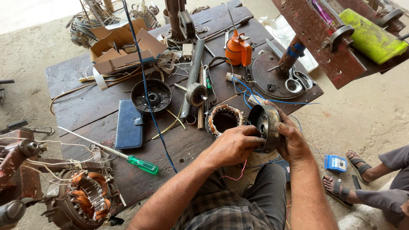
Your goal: The person disassembles a motor, removes the rotor, and uses a test light to check the stator windings. They then reassemble the motor and place the rotor back into the stator.
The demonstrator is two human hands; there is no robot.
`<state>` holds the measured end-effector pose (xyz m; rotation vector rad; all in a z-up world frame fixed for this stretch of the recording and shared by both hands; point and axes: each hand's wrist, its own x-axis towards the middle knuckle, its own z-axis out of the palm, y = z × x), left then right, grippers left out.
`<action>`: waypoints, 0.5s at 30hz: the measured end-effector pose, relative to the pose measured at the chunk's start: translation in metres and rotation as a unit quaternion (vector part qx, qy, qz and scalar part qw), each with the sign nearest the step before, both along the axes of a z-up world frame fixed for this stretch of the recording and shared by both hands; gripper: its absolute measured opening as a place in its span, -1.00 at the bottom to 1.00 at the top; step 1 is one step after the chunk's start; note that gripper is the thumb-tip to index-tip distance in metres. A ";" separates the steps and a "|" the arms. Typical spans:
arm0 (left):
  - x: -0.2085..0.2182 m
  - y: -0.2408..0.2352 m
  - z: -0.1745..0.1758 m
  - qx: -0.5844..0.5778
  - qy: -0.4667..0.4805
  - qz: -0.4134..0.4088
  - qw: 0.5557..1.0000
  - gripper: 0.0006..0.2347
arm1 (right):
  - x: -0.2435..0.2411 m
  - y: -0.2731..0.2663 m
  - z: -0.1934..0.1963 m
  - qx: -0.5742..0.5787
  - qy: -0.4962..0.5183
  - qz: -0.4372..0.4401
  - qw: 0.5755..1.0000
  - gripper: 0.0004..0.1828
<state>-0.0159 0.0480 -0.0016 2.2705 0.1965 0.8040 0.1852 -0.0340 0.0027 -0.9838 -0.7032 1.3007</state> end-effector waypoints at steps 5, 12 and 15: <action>0.000 -0.001 -0.001 -0.032 -0.032 -0.026 0.999 -0.74 | 0.000 0.001 0.001 0.000 0.008 0.000 1.000 0.02; 0.001 0.001 -0.008 -0.074 -0.071 -0.032 0.994 -0.75 | -0.002 0.002 -0.001 -0.018 0.011 -0.012 1.000 0.02; 0.002 0.004 -0.010 -0.124 -0.097 -0.043 0.987 -0.81 | -0.004 0.004 -0.004 -0.019 -0.016 -0.008 1.000 0.03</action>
